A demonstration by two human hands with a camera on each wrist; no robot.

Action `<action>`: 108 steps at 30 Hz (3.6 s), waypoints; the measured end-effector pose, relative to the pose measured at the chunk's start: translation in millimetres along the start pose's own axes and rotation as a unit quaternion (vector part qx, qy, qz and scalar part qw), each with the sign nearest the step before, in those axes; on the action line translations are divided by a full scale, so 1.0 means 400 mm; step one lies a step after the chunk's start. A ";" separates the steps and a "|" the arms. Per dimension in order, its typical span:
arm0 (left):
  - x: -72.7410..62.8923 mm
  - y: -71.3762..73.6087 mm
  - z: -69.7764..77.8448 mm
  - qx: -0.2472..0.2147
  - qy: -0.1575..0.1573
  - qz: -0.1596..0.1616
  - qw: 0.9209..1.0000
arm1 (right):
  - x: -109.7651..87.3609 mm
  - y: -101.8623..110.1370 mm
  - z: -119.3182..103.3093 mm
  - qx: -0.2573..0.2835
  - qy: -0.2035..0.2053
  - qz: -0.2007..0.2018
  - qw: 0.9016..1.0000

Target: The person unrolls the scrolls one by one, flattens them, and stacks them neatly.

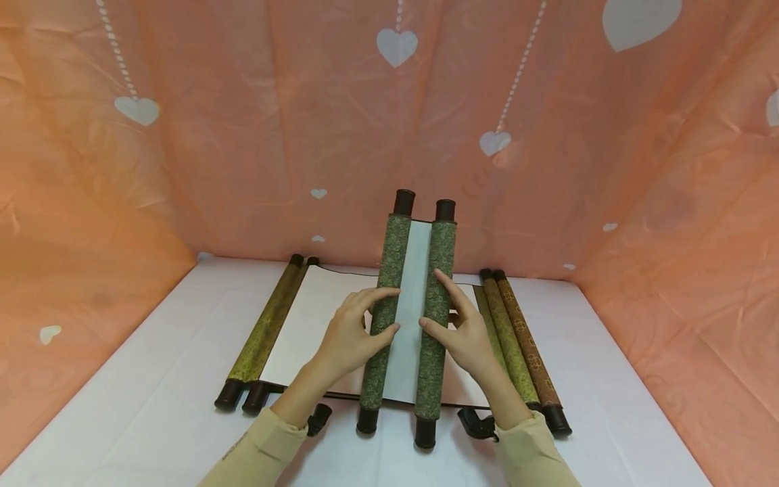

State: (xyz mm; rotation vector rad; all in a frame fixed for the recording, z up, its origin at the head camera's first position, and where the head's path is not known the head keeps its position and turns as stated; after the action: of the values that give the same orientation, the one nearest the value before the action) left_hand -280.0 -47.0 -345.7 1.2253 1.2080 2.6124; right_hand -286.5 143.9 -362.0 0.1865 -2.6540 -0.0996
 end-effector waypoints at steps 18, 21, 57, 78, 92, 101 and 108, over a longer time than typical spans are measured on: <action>0.002 0.033 -0.039 -0.051 0.042 -0.027 0.997 | -0.001 0.047 -0.029 0.041 -0.016 0.021 0.999; 0.002 0.035 -0.039 -0.048 0.041 -0.022 0.998 | -0.002 0.052 -0.024 0.054 -0.029 0.027 0.998; 0.014 0.101 -0.080 -0.054 0.040 0.008 0.998 | 0.003 0.114 -0.042 0.099 -0.059 0.045 0.992; 0.021 0.128 -0.088 0.031 0.041 0.045 0.998 | 0.011 0.131 -0.045 0.014 -0.037 0.030 0.999; 0.025 0.153 -0.113 -0.025 0.068 0.012 0.997 | 0.009 0.163 -0.058 -0.030 -0.012 0.049 0.998; 0.023 0.156 -0.118 -0.043 0.095 -0.002 0.995 | 0.011 0.168 -0.065 0.017 -0.022 0.043 0.999; 0.023 0.155 -0.115 -0.006 0.087 0.012 0.996 | 0.007 0.159 -0.055 -0.001 -0.018 0.030 0.999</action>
State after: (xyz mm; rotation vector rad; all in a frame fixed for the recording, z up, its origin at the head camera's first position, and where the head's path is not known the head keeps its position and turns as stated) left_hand -298.5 -117.1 -317.5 1.0352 1.2052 2.7887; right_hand -286.1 205.5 -334.6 0.1044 -2.6926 -0.0856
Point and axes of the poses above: each hand's wrist, its own x-axis towards the middle knuckle, its own y-axis out of the back of the hand, z = x × y, the point moved 8 cm from there along x, towards the middle knuckle, and after that the axes turned 12 degrees about x, right-handed, at the moved point
